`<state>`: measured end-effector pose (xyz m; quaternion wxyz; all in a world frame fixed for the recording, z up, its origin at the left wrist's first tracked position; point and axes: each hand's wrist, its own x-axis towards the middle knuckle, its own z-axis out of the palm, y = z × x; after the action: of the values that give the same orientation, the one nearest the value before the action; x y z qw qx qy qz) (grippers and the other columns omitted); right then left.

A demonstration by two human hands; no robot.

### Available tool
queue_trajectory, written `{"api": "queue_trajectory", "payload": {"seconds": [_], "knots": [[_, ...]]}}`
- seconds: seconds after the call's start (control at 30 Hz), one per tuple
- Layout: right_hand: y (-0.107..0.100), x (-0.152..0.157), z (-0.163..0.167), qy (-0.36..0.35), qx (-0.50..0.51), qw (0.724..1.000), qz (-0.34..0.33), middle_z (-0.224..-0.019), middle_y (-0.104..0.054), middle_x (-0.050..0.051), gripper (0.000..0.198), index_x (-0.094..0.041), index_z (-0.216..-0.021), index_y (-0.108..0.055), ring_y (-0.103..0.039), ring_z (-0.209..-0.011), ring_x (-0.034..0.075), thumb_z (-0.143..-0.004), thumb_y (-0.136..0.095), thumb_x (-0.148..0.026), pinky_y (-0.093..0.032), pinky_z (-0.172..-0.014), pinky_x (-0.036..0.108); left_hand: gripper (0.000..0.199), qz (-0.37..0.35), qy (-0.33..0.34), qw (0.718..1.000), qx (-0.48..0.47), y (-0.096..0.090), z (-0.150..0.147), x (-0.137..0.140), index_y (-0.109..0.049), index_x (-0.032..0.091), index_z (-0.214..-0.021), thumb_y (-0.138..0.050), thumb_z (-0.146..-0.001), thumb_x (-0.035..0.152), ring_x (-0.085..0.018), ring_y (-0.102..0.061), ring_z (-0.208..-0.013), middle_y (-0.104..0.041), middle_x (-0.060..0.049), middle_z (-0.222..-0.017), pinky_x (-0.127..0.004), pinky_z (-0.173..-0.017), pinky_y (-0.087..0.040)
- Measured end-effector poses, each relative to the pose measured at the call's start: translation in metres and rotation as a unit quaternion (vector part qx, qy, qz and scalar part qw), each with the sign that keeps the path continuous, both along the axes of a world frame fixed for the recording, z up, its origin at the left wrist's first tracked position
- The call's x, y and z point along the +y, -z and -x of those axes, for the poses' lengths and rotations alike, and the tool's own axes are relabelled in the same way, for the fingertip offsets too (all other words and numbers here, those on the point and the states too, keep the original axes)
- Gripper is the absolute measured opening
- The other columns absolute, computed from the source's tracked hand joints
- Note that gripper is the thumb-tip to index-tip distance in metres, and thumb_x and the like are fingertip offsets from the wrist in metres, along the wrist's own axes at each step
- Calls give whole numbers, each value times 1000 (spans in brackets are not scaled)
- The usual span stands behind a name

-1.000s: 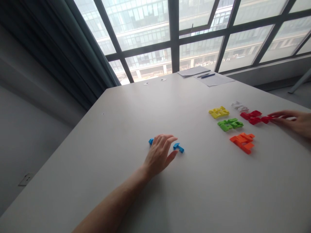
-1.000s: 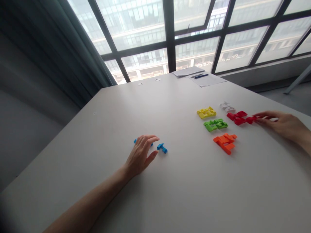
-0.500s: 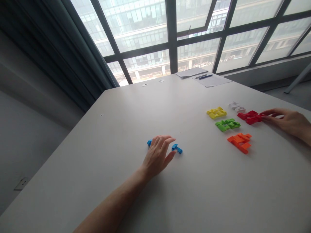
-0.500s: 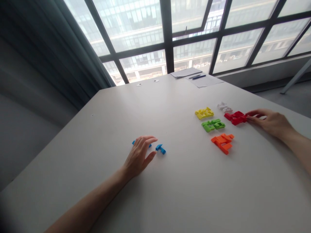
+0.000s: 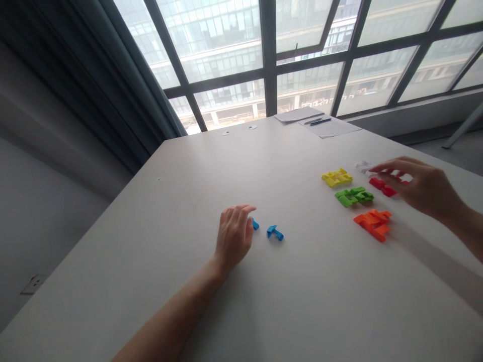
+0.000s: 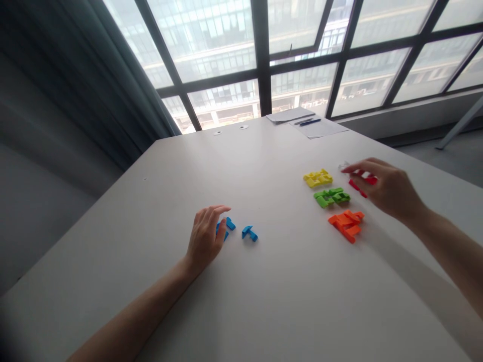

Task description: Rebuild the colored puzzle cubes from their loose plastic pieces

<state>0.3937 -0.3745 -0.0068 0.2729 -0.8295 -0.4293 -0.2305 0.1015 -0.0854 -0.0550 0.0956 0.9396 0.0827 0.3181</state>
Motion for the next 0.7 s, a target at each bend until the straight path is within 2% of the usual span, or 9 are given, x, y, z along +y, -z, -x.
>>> {"api": "queue_trajectory", "payload": {"seconds": [0.07, 0.13, 0.2, 0.23, 0.33, 0.43, 0.53, 0.7], "knots": [[-7, 28, 34, -115, 26, 993, 1, -99, -69, 8, 17, -21, -94, -69, -64, -88, 19, -90, -54, -29, -49, -77, 31, 25, 19, -26, 999, -5, 1, 0, 7, -54, 20, -111, -43, -91, 11, -23, -57, -101, -64, -7, -106, -43, -97, -38], [-8, 55, 67, -230, 75, 969, 49, -102, -67, 8, 19, -23, -99, -67, -63, -95, 20, -93, -50, -28, -50, -83, 35, 22, 64, -52, 996, -14, 4, 0, 15, -56, 20, -107, -43, -91, 13, -23, -59, -100, -66, -6, -104, -45, -97, -38], [-1, 78, 98, -307, 95, 944, 78, -104, -66, 8, 21, -24, -103, -66, -62, -97, 21, -94, -47, -27, -51, -84, 36, 20, 140, -74, 987, -27, 7, -1, 22, -57, 20, -103, -42, -90, 15, -23, -61, -100, -66, -6, -103, -45, -95, -42], [5, 88, 112, -323, 102, 936, 94, -105, -65, 9, 22, -24, -106, -64, -61, -98, 21, -94, -47, -28, -51, -84, 37, 19, 181, -78, 980, -34, 8, -1, 24, -57, 20, -102, -42, -90, 16, -23, -61, -99, -66, -6, -101, -44, -93, -44], [27, 111, 143, -301, 111, 939, 128, -111, -63, 10, 24, -24, -113, -60, -57, -104, 24, -92, -53, -32, -49, -89, 41, 20, 276, -76, 957, -50, 12, -3, 29, -58, 20, -101, -42, -89, 17, -21, -63, -97, -66, -6, -100, -40, -89, -49], [45, 121, 157, -277, 101, 945, 142, -111, -62, 10, 24, -21, -111, -59, -55, -104, 24, -89, -57, -32, -47, -91, 42, 20, 325, -70, 942, -49, 12, -4, 30, -58, 19, -101, -42, -88, 19, -20, -63, -95, -67, -6, -99, -39, -87, -50], [50, 124, 159, -279, 93, 945, 144, -109, -61, 10, 19, -22, -108, -59, -55, -102, 22, -93, -50, -27, -46, -91, 40, 20, 344, -56, 936, -45, 11, -5, 30, -58, 19, -101, -43, -88, 20, -20, -64, -94, -67, -7, -97, -40, -87, -51], [53, 124, 153, -259, 114, 951, 123, -109, -62, 8, 20, -23, -110, -59, -55, -103, 21, -93, -49, -22, -46, -91, 38, 20, 326, -37, 944, -25, 9, -5, 28, -59, 20, -99, -42, -88, 22, -22, -65, -96, -68, -8, -98, -44, -90, -51]]}}
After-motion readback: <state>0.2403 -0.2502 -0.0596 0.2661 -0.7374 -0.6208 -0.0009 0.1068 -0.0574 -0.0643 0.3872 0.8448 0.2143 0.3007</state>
